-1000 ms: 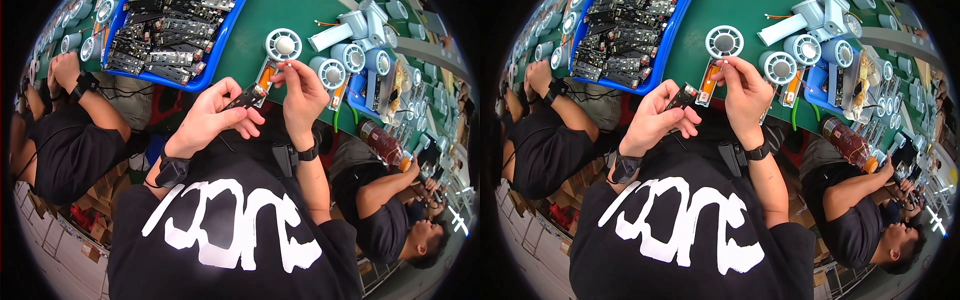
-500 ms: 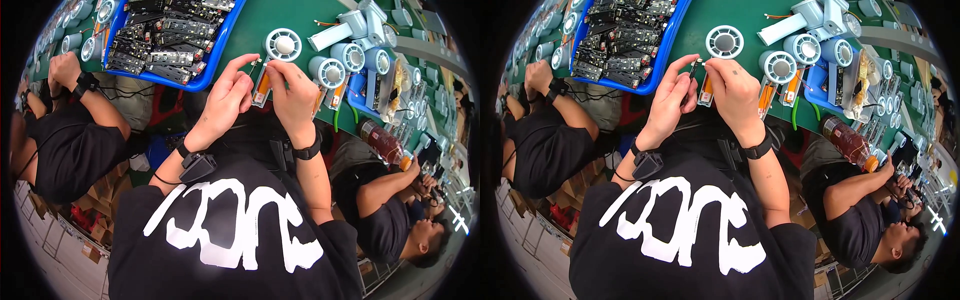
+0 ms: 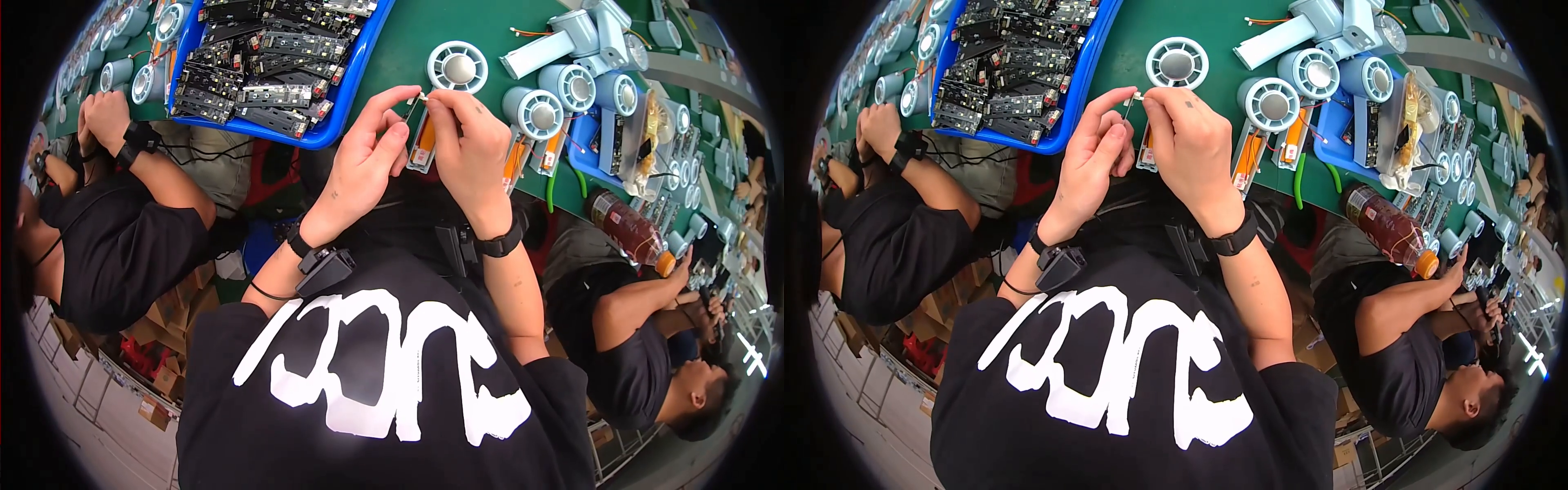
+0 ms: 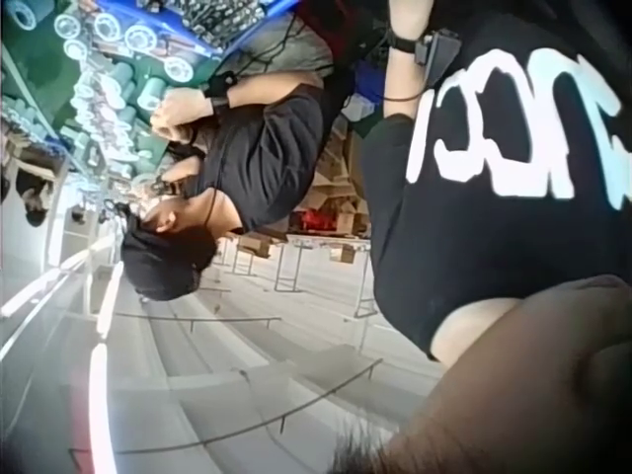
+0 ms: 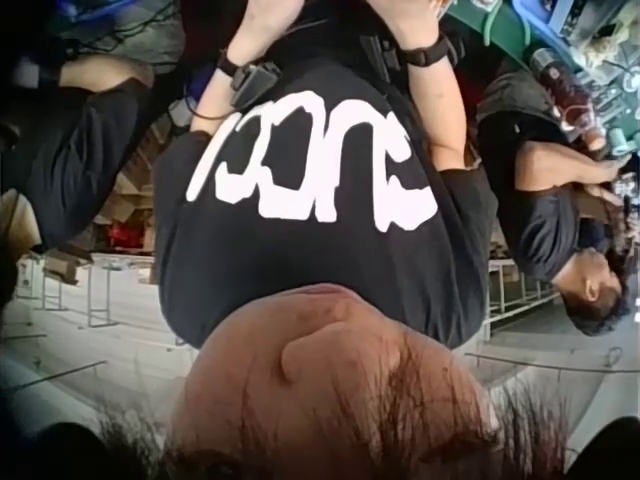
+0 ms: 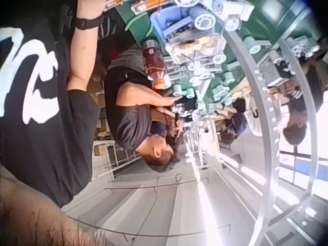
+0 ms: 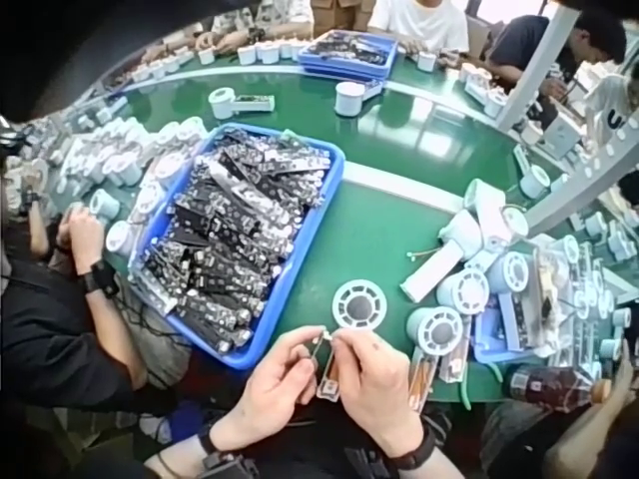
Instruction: The person picks up a circuit board and a wire connector, joins the connector to the board, and places the board onto a fan housing. They then pick up a second wire connector, join it to the board, press the board into the housing, and set the assembly aside.
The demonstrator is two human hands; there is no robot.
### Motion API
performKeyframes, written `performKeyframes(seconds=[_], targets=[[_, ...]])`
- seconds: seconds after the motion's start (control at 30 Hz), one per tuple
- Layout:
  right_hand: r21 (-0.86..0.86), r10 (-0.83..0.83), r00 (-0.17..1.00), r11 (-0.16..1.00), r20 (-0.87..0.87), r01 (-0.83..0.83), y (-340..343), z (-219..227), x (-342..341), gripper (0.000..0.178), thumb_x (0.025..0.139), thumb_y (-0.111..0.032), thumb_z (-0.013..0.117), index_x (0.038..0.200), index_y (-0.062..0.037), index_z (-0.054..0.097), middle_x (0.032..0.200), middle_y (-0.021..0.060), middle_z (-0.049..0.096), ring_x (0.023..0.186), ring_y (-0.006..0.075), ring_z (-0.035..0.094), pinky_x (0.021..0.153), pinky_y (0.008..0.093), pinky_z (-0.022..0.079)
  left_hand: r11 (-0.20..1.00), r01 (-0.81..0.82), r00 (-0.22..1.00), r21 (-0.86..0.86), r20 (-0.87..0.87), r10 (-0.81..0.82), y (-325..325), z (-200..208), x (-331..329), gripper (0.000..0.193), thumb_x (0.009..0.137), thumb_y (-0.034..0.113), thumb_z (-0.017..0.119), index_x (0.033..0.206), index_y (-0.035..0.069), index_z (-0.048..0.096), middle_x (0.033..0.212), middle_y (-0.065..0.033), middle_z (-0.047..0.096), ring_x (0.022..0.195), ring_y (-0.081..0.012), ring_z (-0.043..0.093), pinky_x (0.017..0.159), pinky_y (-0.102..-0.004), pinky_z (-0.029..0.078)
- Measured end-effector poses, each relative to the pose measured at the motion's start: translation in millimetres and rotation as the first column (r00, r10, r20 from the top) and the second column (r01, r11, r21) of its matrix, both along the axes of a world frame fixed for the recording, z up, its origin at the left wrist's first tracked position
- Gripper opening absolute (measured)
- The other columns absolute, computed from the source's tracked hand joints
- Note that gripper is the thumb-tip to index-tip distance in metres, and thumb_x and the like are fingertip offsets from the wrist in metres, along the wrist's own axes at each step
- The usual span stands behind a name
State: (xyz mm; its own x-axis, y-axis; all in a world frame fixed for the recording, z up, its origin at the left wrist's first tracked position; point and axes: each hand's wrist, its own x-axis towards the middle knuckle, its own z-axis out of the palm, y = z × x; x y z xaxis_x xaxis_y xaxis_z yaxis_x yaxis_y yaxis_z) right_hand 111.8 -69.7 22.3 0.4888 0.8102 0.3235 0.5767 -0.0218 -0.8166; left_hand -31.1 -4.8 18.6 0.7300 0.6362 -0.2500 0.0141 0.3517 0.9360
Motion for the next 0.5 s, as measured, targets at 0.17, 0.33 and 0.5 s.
performKeyframes(seconds=[0.17, 0.33, 0.5], targets=[[-0.030, -0.015, 0.998, 0.999, -0.068, 0.013, 0.3, 3.2, -1.2, 0.003, 0.092, -0.003, 0.067, 0.094, -0.0007, 0.066, 0.082, 0.0120, 0.069, 0.069, 0.0279, 0.068, 0.060, 0.0352, 0.052, 1.000, 0.000, 1.000, 0.013, 0.000, 0.000, -0.5, -0.2, -0.6, 0.040, 0.109, 0.016, 0.045, 0.149, 0.007, 0.044, 0.084, 0.0008, 0.047, 0.061, -0.0056, 0.043, 0.054, -0.0198, 0.034], [-0.042, -0.011, 0.998, 0.999, -0.059, 0.009, 0.2, 3.2, 1.1, 0.005, 0.093, -0.003, 0.068, 0.096, 0.0017, 0.068, 0.084, 0.0131, 0.071, 0.068, 0.0233, 0.068, 0.061, 0.0312, 0.052, 1.000, -0.018, 1.000, 0.025, -0.009, 0.018, -0.7, -1.1, -0.8, 0.039, 0.107, 0.013, 0.048, 0.146, 0.009, 0.048, 0.086, 0.0003, 0.048, 0.064, -0.0047, 0.046, 0.057, -0.0206, 0.039], [-0.047, 0.000, 0.999, 0.999, -0.047, -0.002, -0.7, 2.7, 2.9, 0.007, 0.093, -0.002, 0.068, 0.097, 0.0027, 0.069, 0.085, 0.0138, 0.071, 0.068, 0.0223, 0.068, 0.061, 0.0296, 0.052, 0.999, -0.018, 1.000, 0.038, 0.007, 0.017, -0.2, -2.1, 0.1, 0.039, 0.107, 0.012, 0.048, 0.146, 0.009, 0.049, 0.085, 0.0002, 0.048, 0.064, -0.0056, 0.047, 0.058, -0.0216, 0.040]])
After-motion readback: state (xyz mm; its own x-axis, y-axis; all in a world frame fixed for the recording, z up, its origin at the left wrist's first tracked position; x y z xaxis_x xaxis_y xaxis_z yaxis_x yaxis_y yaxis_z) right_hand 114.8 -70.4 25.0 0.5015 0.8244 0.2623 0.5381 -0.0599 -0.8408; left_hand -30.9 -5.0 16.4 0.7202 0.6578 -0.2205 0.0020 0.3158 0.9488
